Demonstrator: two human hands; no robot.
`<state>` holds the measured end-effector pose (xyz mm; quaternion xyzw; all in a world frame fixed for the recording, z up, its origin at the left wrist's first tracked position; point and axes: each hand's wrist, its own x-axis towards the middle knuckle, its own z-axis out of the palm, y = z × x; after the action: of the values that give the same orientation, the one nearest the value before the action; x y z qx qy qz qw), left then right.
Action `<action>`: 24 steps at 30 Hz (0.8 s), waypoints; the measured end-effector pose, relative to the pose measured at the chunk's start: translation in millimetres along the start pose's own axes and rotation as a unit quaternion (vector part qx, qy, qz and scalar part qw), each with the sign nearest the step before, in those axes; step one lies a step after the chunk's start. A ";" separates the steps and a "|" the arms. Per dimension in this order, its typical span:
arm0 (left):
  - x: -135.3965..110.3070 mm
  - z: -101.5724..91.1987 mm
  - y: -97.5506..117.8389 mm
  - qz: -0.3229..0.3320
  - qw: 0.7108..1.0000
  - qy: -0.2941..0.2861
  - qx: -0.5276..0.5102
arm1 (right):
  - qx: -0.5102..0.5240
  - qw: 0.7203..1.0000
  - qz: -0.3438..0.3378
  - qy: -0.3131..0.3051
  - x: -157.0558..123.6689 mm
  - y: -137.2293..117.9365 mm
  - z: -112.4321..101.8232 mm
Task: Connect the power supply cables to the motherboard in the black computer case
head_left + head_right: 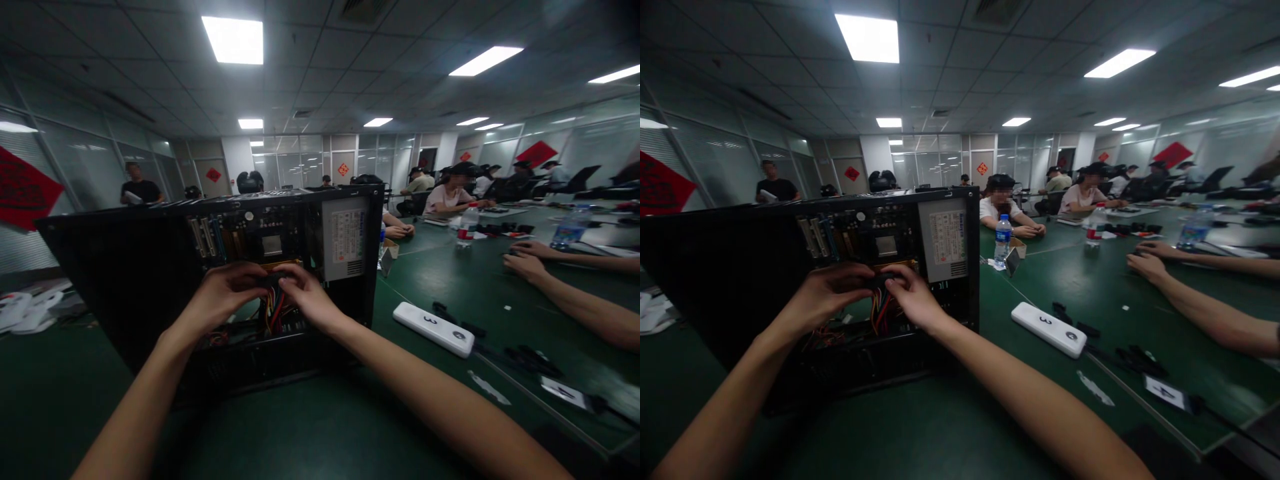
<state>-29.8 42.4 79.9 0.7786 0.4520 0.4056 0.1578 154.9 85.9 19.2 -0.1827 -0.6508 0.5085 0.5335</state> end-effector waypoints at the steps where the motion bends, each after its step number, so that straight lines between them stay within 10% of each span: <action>1: 0.1 0.9 1.0 -0.004 1.000 0.006 -0.001 | -0.003 1.000 -0.005 0.001 -0.1 -0.5 -0.4; 18: 1.2 16.0 -4.6 0.055 0.997 0.048 0.026 | -0.031 0.998 -0.029 0.040 2.8 3.8 -4.6; 24: 1.8 17.3 -18.6 0.162 0.974 0.079 0.140 | -0.322 0.933 -0.149 -0.049 -3.5 -3.3 -14.6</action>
<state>-26.6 56.2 58.7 0.8216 0.3832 0.4182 -0.0570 170.0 88.6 19.0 -0.2207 -0.8247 0.1940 0.4832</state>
